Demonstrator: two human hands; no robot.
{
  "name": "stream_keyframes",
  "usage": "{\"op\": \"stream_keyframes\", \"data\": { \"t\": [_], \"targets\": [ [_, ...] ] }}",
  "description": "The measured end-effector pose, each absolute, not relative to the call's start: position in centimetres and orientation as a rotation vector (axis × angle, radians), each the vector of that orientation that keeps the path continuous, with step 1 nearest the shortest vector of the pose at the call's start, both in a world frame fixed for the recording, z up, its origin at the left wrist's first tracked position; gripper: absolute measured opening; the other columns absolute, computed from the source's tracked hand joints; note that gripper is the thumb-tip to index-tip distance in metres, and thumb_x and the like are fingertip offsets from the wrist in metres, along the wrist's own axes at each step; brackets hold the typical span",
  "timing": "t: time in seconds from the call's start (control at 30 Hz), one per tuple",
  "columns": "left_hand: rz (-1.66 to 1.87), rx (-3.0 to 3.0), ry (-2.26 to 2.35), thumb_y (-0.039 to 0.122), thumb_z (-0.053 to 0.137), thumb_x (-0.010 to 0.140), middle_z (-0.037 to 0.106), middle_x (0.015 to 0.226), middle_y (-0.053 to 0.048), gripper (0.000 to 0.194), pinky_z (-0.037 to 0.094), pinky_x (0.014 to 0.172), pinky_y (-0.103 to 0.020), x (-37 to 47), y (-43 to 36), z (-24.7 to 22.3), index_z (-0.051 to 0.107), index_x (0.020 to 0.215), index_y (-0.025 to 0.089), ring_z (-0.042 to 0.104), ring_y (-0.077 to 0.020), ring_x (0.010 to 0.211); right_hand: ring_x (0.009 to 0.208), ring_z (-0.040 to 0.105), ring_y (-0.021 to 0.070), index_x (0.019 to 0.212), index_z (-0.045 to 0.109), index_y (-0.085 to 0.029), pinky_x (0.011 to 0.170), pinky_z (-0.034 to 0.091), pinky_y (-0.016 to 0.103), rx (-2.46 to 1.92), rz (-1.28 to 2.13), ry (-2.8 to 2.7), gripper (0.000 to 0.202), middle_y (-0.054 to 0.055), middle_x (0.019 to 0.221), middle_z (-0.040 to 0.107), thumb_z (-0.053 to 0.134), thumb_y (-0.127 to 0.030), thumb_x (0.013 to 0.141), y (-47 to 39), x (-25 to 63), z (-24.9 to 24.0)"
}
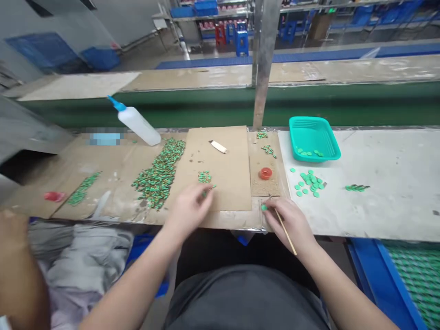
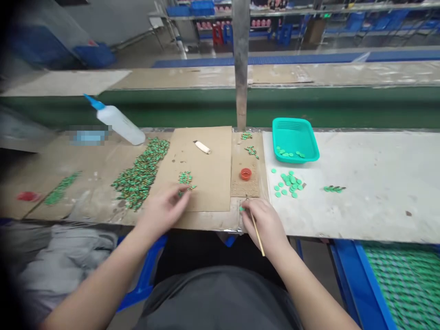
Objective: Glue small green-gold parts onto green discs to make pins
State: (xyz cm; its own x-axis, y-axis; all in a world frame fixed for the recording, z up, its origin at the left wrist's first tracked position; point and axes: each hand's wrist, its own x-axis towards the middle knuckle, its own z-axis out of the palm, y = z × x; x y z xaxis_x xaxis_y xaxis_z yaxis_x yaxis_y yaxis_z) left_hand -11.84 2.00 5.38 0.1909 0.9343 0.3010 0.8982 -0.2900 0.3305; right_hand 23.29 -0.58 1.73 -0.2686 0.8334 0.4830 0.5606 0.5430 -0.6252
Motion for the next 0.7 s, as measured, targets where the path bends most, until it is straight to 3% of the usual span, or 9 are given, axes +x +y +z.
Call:
{"op": "stream_keyframes", "data": {
  "t": [0.07,0.2,0.43,0.57,0.7],
  "targets": [
    [0.640,2.218,2.082,0.050,0.069,0.120,0.084,0.112,-0.009,0.034,0.068,0.094,-0.042,-16.7,4.1,7.1,0.082,0.124,0.019,0.078,-0.0227,0.095,0.102,0.091,0.0320,0.117,0.077,-0.029,0.089,0.076,0.049,-1.143,0.420,-1.893,0.012,0.010,0.111,0.093,0.071,-0.019,0.115,-0.9,23.5,1.6],
    [0.487,2.108,2.195,0.066,0.073,0.118,0.082,0.115,-0.006,0.050,0.070,0.105,-0.047,-22.6,8.3,10.0,0.081,0.120,0.017,0.080,-0.0252,0.108,0.101,0.095,0.0318,0.115,0.079,-0.030,0.088,0.080,0.047,-1.146,0.444,-1.803,0.011,0.009,0.112,0.095,0.071,-0.021,0.115,-1.2,23.8,1.6],
    [0.274,1.967,2.199,0.059,0.084,0.114,0.082,0.114,-0.006,0.040,0.072,0.100,-0.044,-23.5,13.5,9.3,0.080,0.118,0.019,0.079,-0.0214,0.103,0.099,0.096,0.0310,0.113,0.080,-0.029,0.085,0.081,0.043,-1.102,0.475,-1.822,0.013,0.008,0.109,0.095,0.071,-0.020,0.114,-1.2,23.8,2.4],
    [0.426,1.995,2.098,0.064,0.077,0.118,0.079,0.103,-0.003,0.046,0.070,0.091,-0.039,-23.3,13.4,10.0,0.079,0.112,0.018,0.076,-0.0190,0.092,0.098,0.097,0.0298,0.115,0.080,-0.029,0.087,0.081,0.042,-1.086,0.487,-1.824,0.015,0.008,0.108,0.095,0.070,-0.018,0.115,-1.4,24.6,3.1],
    [0.673,2.062,1.920,0.062,0.055,0.126,0.085,0.104,-0.004,0.052,0.071,0.086,-0.035,-21.7,11.8,11.8,0.079,0.120,0.016,0.081,-0.0184,0.091,0.095,0.095,0.0280,0.115,0.081,-0.029,0.084,0.080,0.041,-1.016,0.469,-1.861,0.020,0.006,0.105,0.094,0.071,-0.012,0.112,-1.3,25.8,4.3]
  ]
}}
